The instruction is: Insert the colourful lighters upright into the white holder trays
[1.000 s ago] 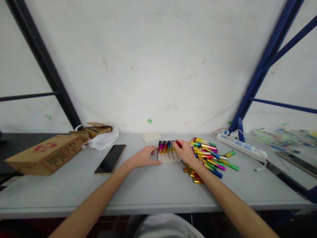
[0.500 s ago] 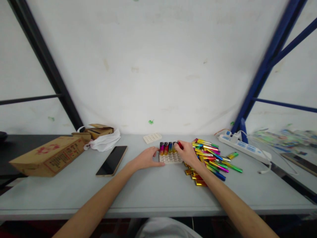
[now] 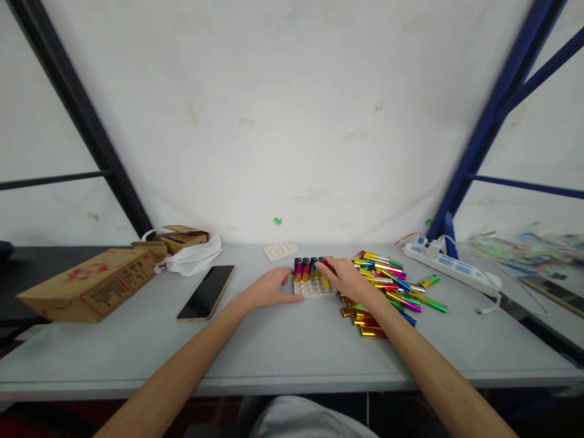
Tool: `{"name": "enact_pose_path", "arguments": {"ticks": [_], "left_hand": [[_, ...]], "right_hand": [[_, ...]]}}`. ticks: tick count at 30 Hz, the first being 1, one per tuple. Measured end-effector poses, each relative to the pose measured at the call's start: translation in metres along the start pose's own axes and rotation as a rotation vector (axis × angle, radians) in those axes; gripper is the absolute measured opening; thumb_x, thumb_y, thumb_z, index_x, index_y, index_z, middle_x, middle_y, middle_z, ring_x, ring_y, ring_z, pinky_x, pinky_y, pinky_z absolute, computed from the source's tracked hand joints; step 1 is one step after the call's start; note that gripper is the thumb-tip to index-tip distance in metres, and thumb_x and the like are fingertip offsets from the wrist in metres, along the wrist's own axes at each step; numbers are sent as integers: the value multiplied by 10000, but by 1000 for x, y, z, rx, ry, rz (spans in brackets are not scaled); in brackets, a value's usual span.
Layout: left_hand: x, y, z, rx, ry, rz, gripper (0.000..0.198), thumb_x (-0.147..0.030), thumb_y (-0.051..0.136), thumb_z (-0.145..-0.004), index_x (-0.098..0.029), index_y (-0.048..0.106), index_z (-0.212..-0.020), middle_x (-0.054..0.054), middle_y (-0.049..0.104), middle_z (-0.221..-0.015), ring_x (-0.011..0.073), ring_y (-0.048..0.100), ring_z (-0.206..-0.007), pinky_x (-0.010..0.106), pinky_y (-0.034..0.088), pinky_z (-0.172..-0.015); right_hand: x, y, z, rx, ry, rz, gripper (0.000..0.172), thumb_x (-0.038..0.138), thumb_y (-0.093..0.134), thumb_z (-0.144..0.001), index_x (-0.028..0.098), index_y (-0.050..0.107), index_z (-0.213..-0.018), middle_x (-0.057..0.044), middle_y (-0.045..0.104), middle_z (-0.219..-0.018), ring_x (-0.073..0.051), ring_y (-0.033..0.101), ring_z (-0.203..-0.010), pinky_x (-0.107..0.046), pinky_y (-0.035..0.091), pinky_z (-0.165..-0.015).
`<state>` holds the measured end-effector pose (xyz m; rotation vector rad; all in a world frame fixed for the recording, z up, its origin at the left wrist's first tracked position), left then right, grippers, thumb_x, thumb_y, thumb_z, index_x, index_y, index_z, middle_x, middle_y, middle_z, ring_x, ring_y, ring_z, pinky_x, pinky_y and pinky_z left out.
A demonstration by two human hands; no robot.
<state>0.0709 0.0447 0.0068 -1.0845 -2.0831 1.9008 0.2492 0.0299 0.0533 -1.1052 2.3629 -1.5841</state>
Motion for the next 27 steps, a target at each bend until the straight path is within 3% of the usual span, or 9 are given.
{"name": "enact_pose_path", "arguments": {"ticks": [3, 8, 13, 21, 27], "left_hand": [[0, 1, 0, 5, 0, -10, 602, -772, 673, -732, -200, 554, -876, 21, 583, -843, 219, 544, -762, 318, 398, -690], [0, 1, -1, 9, 10, 0, 620, -782, 667, -728, -199, 591, -925, 21, 590, -847, 214, 532, -750, 315, 393, -672], [-1, 1, -1, 15, 8, 2, 629, -783, 662, -733, -196, 600, -950, 25, 595, -853, 215, 535, -760, 315, 400, -683], [-3, -1, -1, 17, -1, -4, 594, -773, 669, -732, -206, 555, -867, 26, 591, -839, 220, 541, -751, 318, 394, -676], [-2, 0, 0, 13, 13, -10, 606, -789, 651, -743, -205, 535, -858, 27, 580, -841, 225, 541, -764, 317, 385, -694]], "right_hand": [[-4, 4, -1, 26, 71, -6, 386, 405, 415, -1086, 190, 623, -841, -33, 674, -714, -171, 620, -656, -268, 381, -664], [-4, 22, -5, 174, 89, 88, 296, 357, 485, -1069, 146, 670, -974, -115, 755, -919, -211, 703, -839, -269, 427, -720], [-4, 29, -6, 216, 98, 181, 338, 401, 432, -1082, 140, 647, -1069, -147, 751, -1023, -247, 722, -954, -291, 465, -774], [0, 24, -5, 177, 211, 460, 519, 555, 296, -1066, 151, 613, -1138, -191, 749, -942, -322, 750, -898, -350, 514, -732], [-2, 31, -5, 276, 88, 432, 452, 486, 330, -1081, 138, 597, -1191, -181, 753, -975, -305, 752, -905, -324, 511, -722]]}}
Point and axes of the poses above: each hand's wrist, its own z-axis away from the middle knuckle, its own y-axis out of the palm, x = y × z, the point moved 8 cm from there along -z, towards the middle knuckle
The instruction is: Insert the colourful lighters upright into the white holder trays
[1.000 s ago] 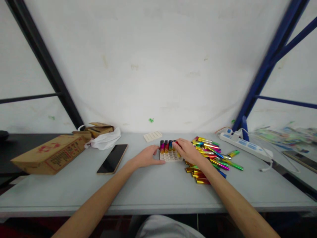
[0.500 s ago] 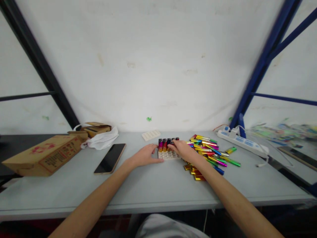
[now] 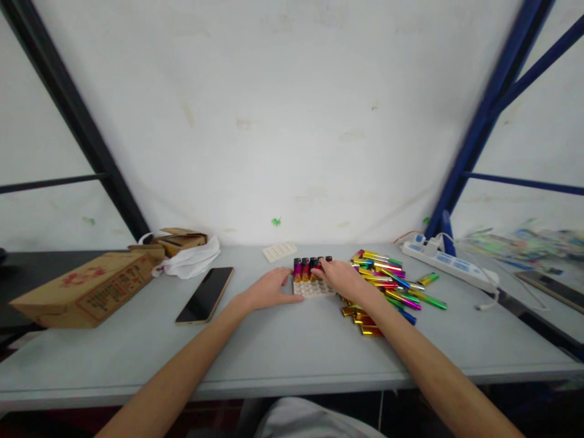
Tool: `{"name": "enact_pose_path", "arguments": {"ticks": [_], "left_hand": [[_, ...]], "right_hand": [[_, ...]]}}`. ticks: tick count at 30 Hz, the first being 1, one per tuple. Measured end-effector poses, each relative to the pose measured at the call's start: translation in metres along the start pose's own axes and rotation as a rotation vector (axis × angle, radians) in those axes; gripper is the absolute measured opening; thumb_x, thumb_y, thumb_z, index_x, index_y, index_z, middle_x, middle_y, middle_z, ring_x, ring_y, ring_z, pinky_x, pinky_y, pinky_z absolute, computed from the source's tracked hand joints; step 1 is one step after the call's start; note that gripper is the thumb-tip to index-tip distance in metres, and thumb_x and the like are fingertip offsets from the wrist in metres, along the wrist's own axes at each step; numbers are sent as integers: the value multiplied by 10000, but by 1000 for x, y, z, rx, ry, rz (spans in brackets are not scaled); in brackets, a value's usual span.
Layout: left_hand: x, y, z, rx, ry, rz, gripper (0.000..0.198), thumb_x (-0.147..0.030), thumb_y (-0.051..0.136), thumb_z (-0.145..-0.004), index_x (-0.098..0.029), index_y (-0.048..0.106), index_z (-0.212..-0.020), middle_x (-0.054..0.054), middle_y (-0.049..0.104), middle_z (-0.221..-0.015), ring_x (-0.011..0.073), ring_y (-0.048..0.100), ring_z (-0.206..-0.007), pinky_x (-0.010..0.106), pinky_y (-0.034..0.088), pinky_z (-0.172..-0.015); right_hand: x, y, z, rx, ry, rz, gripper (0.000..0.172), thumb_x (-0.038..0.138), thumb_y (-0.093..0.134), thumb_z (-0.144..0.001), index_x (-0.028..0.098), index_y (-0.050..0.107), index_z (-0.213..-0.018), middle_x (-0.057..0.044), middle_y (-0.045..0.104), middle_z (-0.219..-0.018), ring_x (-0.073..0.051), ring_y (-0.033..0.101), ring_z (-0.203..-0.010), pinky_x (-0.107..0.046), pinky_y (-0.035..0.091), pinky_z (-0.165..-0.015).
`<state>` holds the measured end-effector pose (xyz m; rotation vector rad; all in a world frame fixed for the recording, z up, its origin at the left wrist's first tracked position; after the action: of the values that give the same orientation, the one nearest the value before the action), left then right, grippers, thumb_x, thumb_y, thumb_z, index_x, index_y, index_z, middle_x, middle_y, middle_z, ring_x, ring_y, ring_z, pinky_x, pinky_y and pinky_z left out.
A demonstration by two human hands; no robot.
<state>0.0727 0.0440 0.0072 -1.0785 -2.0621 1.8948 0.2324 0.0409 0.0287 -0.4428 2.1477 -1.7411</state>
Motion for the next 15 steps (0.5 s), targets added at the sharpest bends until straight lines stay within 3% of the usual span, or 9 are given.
{"name": "enact_pose_path", "arguments": {"ticks": [5, 10, 13, 15], "left_hand": [[-1, 0, 0, 15, -7, -7, 594, -772, 666, -744, -204, 538, -862, 27, 579, -840, 220, 533, -753, 312, 374, -679], [-1, 0, 0, 21, -16, -11, 600, -782, 655, -752, -203, 542, -861, 33, 594, -854, 226, 543, -767, 313, 382, -678], [-1, 0, 0, 29, -9, -6, 603, -772, 653, -762, -193, 570, -911, 47, 607, -882, 236, 560, -786, 318, 401, -689], [-1, 0, 1, 34, -5, -3, 612, -771, 650, -763, -187, 582, -935, 55, 613, -894, 243, 569, -798, 322, 414, -698]], "right_hand": [[6, 1, 0, -27, 43, 58, 495, 487, 307, -1083, 127, 629, -1193, -197, 755, -957, -323, 751, -878, -351, 515, -714], [2, -12, 4, -88, 61, -12, 540, 565, 386, -1049, 163, 730, -940, -168, 767, -894, -277, 742, -822, -303, 468, -691], [-23, -27, 9, -204, 61, -91, 579, 570, 334, -1065, 189, 726, -873, -122, 764, -825, -229, 721, -775, -275, 424, -685], [-56, -32, 13, -287, 133, -123, 559, 497, 319, -1087, 185, 717, -850, -115, 760, -816, -212, 706, -757, -272, 413, -699]]}}
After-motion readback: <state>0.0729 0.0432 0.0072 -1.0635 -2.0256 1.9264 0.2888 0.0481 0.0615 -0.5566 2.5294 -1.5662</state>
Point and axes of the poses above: each hand's wrist, its own z-axis away from the middle knuckle, its own y-axis out of the palm, x = y × z, the point moved 8 cm from there along -z, towards the middle knuckle
